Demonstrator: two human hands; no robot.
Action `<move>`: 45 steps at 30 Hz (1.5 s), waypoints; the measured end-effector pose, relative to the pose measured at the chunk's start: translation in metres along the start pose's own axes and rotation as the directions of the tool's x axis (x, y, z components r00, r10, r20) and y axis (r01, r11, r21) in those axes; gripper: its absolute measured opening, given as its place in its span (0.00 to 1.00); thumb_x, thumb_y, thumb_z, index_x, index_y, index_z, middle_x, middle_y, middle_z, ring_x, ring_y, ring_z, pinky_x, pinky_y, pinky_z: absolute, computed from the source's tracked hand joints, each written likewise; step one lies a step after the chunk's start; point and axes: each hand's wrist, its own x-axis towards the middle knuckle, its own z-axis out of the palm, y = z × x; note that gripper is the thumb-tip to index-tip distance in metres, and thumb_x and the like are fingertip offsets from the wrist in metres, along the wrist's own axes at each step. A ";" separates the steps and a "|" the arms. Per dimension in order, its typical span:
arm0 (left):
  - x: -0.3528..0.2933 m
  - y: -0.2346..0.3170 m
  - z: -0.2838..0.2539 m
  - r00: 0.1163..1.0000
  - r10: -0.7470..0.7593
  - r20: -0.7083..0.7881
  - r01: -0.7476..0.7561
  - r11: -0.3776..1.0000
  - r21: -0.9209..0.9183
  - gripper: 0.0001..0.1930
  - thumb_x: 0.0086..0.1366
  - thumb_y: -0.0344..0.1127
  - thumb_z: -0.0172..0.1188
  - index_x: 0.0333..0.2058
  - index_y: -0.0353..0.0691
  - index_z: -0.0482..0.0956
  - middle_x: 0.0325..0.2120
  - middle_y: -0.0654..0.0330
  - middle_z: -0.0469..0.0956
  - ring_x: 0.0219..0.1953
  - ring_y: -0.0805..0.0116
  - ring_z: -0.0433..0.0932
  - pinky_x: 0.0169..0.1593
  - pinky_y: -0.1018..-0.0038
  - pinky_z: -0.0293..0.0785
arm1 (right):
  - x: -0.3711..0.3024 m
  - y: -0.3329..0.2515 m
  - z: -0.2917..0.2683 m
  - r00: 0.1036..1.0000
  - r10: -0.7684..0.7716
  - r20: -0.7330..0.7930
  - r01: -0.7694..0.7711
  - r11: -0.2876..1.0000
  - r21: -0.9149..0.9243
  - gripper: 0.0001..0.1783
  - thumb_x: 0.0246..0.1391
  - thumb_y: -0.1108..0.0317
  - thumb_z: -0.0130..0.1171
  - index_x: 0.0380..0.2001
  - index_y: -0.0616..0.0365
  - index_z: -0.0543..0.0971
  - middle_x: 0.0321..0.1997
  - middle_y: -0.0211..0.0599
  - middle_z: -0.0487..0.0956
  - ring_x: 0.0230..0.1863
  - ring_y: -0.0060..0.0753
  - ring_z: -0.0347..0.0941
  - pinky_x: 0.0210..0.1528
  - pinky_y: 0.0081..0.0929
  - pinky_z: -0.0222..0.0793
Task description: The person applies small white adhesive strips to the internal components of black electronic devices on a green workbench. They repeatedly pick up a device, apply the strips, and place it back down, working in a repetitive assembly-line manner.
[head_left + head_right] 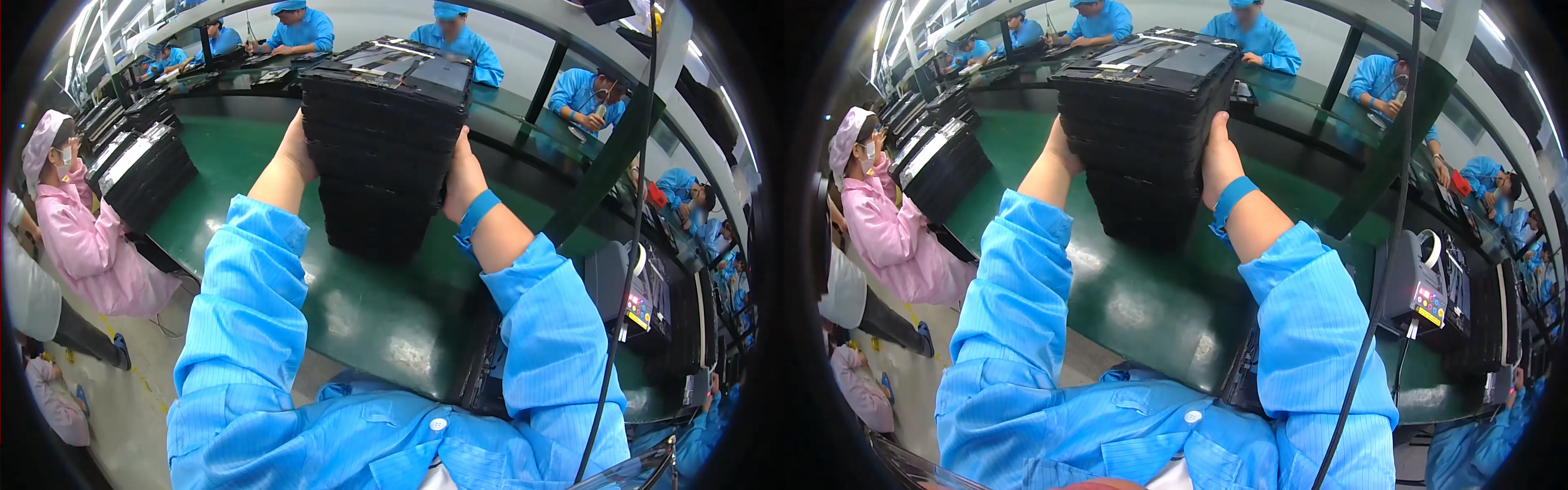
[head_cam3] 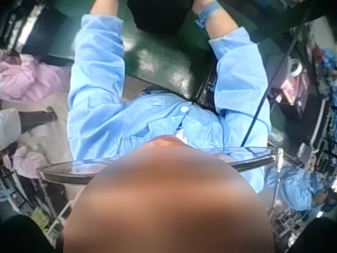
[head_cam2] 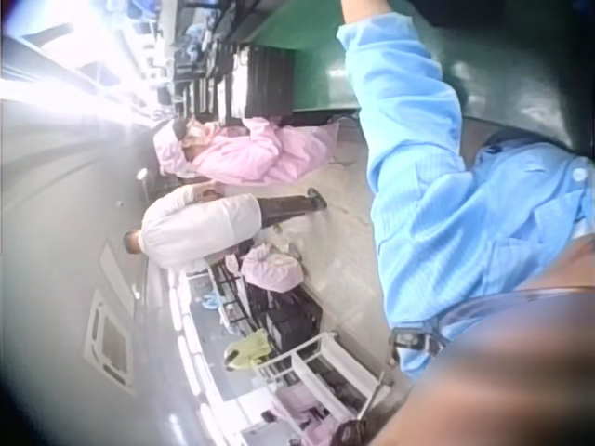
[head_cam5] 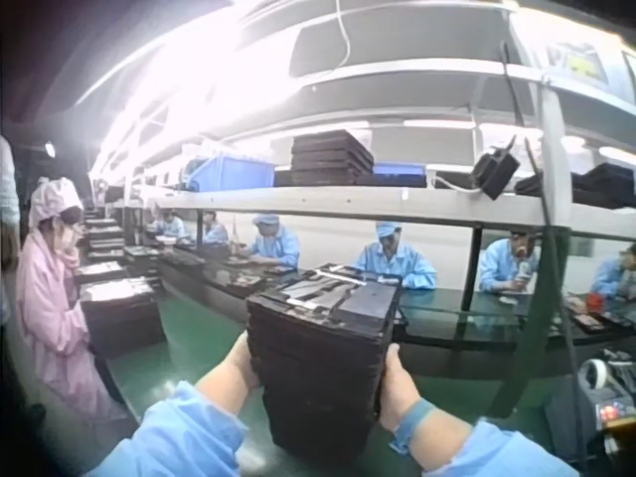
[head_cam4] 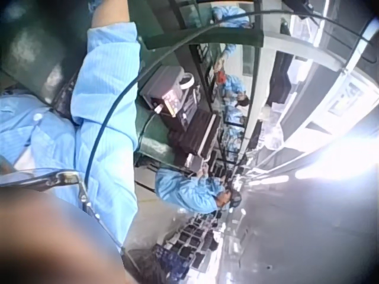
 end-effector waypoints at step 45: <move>-0.021 -0.029 -0.028 0.988 -0.116 -0.099 0.132 0.976 0.176 0.43 0.58 0.76 0.35 0.60 0.49 0.64 0.55 0.56 0.70 0.60 0.56 0.64 0.61 0.54 0.56 | -0.024 0.026 0.003 1.000 0.002 -0.018 0.002 0.979 0.203 0.35 0.62 0.39 0.34 0.58 0.55 0.67 0.59 0.39 0.70 0.61 0.40 0.63 0.63 0.37 0.56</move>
